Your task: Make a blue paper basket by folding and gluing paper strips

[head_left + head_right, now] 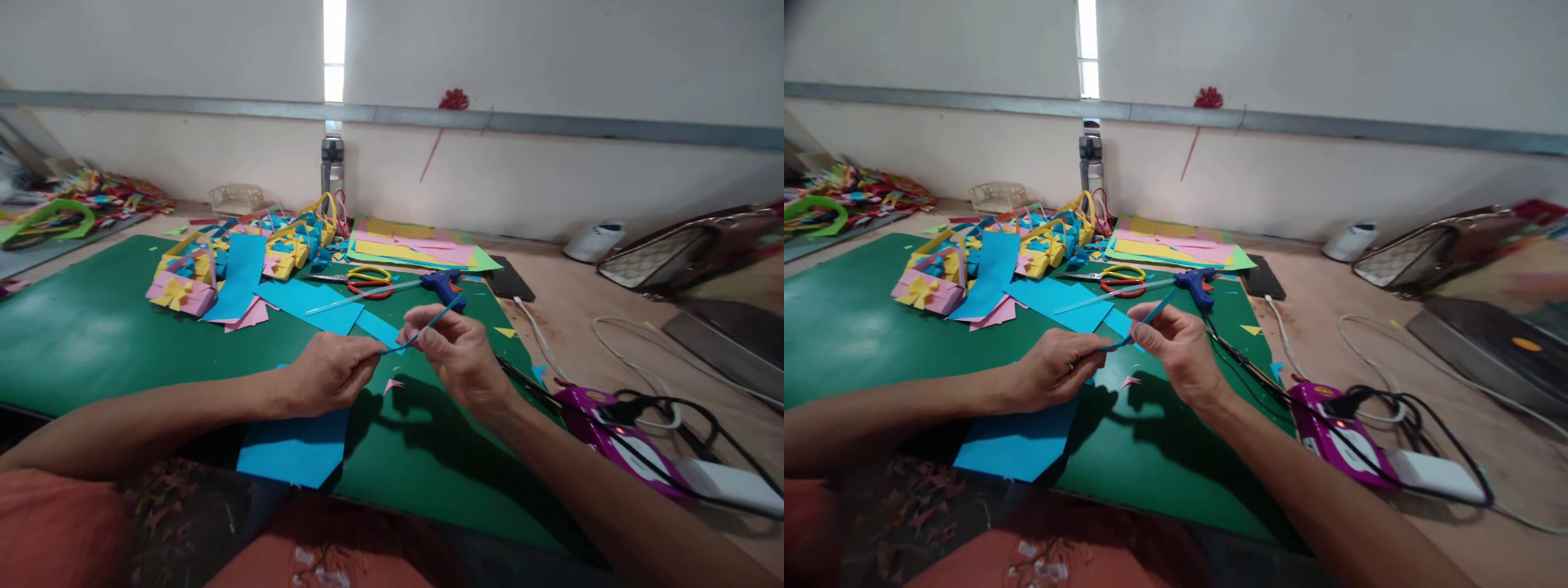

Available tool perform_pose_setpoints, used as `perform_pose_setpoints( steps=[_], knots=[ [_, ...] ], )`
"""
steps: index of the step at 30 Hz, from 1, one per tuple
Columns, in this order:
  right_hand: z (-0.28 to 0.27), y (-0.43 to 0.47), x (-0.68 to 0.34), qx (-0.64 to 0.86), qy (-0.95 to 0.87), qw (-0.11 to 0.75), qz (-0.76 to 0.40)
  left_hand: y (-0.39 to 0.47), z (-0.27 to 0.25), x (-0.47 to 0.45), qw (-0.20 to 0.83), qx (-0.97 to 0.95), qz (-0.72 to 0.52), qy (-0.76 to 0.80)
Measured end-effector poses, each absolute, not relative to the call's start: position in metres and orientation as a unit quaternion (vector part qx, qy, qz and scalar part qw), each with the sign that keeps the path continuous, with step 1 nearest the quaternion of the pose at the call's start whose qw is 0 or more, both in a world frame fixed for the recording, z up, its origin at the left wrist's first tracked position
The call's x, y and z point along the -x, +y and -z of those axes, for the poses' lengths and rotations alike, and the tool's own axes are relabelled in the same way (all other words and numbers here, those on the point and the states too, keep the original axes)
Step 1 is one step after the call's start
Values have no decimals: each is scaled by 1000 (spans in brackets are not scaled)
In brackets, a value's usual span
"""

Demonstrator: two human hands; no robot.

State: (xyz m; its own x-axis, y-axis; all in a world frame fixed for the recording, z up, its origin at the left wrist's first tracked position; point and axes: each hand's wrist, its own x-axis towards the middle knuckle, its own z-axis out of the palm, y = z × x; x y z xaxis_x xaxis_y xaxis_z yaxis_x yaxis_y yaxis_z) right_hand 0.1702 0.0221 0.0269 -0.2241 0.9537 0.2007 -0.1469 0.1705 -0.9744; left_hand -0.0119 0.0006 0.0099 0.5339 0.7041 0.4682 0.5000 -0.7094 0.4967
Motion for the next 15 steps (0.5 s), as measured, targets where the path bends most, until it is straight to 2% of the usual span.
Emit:
perform_pose_setpoints(
  steps=[8,15],
  knots=[
    [-29,17,-169,376,-602,484,-511,1,-11,9,240,-816,-391,353],
    [-24,13,-162,426,-592,444,-521,2,-20,1,449,-702,-405,377]
  ],
)
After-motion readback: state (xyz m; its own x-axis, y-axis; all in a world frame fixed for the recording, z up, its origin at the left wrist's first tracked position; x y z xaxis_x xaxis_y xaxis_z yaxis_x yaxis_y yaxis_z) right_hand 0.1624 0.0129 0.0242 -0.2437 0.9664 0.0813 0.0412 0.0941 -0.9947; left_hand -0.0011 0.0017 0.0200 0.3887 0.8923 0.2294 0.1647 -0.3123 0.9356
